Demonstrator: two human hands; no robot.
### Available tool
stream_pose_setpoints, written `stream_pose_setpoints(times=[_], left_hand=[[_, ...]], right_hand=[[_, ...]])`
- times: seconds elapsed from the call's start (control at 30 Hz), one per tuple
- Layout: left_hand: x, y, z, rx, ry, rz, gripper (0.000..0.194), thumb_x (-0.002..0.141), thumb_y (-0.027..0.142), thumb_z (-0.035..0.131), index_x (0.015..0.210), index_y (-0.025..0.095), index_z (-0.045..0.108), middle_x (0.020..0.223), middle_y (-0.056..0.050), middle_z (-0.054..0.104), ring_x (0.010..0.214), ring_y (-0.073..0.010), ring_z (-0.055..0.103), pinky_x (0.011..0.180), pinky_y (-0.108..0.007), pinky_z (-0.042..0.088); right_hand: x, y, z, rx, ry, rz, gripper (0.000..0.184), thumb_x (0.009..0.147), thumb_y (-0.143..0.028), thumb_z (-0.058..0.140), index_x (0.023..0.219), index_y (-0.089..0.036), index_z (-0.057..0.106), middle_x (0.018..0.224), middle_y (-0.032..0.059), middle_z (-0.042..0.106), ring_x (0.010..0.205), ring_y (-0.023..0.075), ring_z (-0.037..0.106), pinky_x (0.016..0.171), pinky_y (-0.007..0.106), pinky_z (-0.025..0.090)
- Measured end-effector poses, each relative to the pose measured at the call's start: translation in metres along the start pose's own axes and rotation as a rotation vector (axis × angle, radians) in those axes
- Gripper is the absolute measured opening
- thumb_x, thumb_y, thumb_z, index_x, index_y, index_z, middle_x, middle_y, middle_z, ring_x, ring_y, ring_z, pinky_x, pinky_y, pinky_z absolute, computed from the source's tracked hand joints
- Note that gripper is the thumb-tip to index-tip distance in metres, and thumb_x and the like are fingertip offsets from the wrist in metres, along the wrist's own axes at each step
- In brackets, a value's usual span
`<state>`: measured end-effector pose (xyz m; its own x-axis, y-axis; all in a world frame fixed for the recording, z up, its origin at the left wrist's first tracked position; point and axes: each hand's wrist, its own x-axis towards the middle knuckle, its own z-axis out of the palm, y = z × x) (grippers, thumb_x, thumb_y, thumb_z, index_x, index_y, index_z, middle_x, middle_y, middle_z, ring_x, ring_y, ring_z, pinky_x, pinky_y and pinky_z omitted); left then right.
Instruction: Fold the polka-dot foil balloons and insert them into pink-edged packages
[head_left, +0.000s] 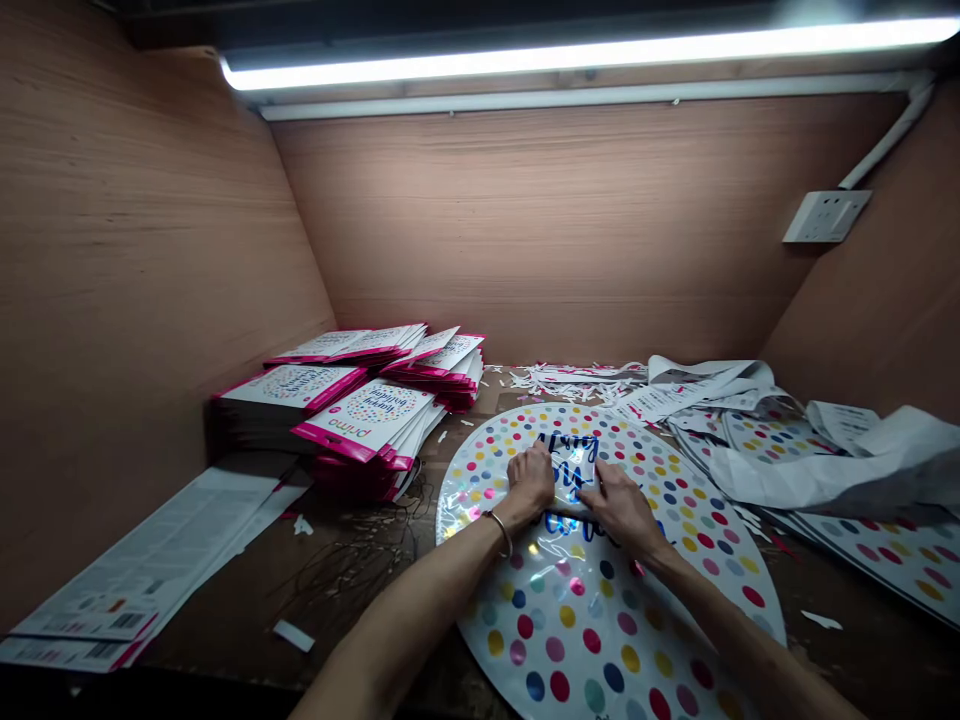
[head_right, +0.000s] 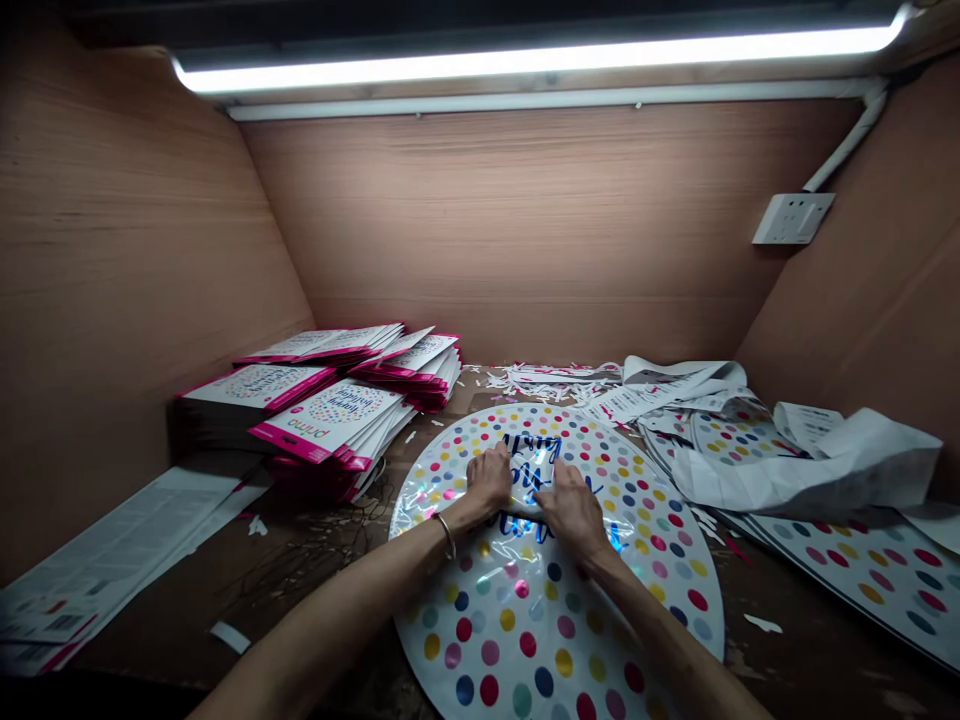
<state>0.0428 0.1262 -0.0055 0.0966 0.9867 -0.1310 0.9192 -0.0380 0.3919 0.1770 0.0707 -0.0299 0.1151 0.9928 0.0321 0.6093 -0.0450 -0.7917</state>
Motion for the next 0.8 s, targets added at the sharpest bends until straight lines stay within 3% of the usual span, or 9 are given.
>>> stream_pose_setpoints(times=[0.1,0.2,0.3,0.4,0.53,0.6,0.7,0.73,0.8], left_hand=[[-0.005,-0.002,0.009,0.055,0.040,0.045,0.026,0.088,0.020,0.051,0.112,0.010,0.052,0.099,-0.014,0.060,0.097,-0.0234,0.059,0.085,-0.035,0.044],[-0.006,-0.004,0.010,0.098,0.094,0.060,0.028,0.091,0.015,0.038,0.117,0.011,0.048,0.109,-0.017,0.055,0.103,-0.0260,0.055,0.084,-0.036,0.044],[-0.005,-0.002,0.006,0.116,0.128,0.034,0.028,0.093,0.021,0.034,0.115,0.010,0.048,0.114,-0.019,0.052,0.108,-0.0285,0.052,0.083,-0.037,0.044],[-0.012,-0.003,-0.003,0.101,0.112,-0.004,0.032,0.090,0.033,0.043,0.107,0.007,0.053,0.100,-0.019,0.058,0.098,-0.0288,0.058,0.079,-0.035,0.045],[-0.058,-0.024,-0.019,0.069,0.108,0.036,0.036,0.085,0.036,0.051,0.111,0.010,0.051,0.098,-0.014,0.062,0.094,-0.0255,0.059,0.080,-0.033,0.045],[-0.097,-0.045,-0.023,0.073,0.121,0.252,0.046,0.083,0.042,0.053,0.118,0.012,0.048,0.114,-0.014,0.057,0.106,-0.0262,0.054,0.090,-0.037,0.042],[-0.162,-0.079,-0.024,0.143,0.080,0.790,0.076,0.075,0.059,0.056,0.129,0.008,0.040,0.132,-0.019,0.046,0.126,-0.0332,0.037,0.103,-0.050,0.029],[-0.180,-0.089,-0.022,0.185,0.061,0.901,0.082,0.075,0.061,0.054,0.132,0.005,0.036,0.135,-0.022,0.042,0.129,-0.0350,0.032,0.105,-0.053,0.026],[-0.208,-0.106,-0.016,0.281,0.049,0.958,0.074,0.083,0.051,0.049,0.136,0.003,0.029,0.139,-0.021,0.037,0.132,-0.0335,0.027,0.106,-0.054,0.024]], right_hand=[[-0.005,0.003,0.006,-0.256,-0.010,-0.164,0.047,0.079,-0.028,0.050,0.126,-0.025,0.049,0.142,0.0103,0.036,0.132,0.0358,0.025,0.104,0.057,0.021],[-0.006,0.008,0.006,-0.579,-0.172,-0.390,0.044,0.089,-0.033,0.038,0.131,-0.023,0.045,0.147,0.0089,0.029,0.135,0.0270,0.021,0.108,0.055,0.009],[-0.005,0.011,0.001,-0.687,-0.247,-0.450,0.048,0.092,-0.036,0.032,0.136,-0.020,0.040,0.146,0.0108,0.029,0.135,0.0234,0.022,0.108,0.053,0.012],[-0.017,0.004,-0.002,-0.719,-0.279,-0.475,0.047,0.093,-0.036,0.030,0.137,-0.022,0.038,0.146,0.0093,0.029,0.135,0.0233,0.023,0.107,0.053,0.017],[-0.063,-0.008,0.007,-0.721,-0.266,-0.564,0.046,0.092,-0.038,0.033,0.135,-0.023,0.042,0.143,0.0094,0.035,0.132,0.0258,0.031,0.106,0.054,0.021],[-0.093,-0.008,0.017,-0.710,-0.222,-0.642,0.046,0.090,-0.038,0.038,0.133,-0.025,0.044,0.140,0.0100,0.040,0.128,0.0284,0.037,0.103,0.057,0.025],[-0.131,-0.004,0.033,-0.684,-0.167,-0.774,0.048,0.084,-0.043,0.048,0.128,-0.025,0.050,0.132,0.0134,0.049,0.118,0.0340,0.048,0.096,0.060,0.033],[-0.141,-0.006,0.037,-0.669,-0.159,-0.815,0.048,0.082,-0.045,0.050,0.125,-0.025,0.053,0.129,0.0150,0.052,0.114,0.0351,0.050,0.094,0.060,0.035],[-0.155,-0.015,0.037,-0.622,-0.184,-0.876,0.044,0.081,-0.046,0.051,0.118,-0.023,0.058,0.124,0.0170,0.055,0.108,0.0348,0.054,0.093,0.058,0.037]])
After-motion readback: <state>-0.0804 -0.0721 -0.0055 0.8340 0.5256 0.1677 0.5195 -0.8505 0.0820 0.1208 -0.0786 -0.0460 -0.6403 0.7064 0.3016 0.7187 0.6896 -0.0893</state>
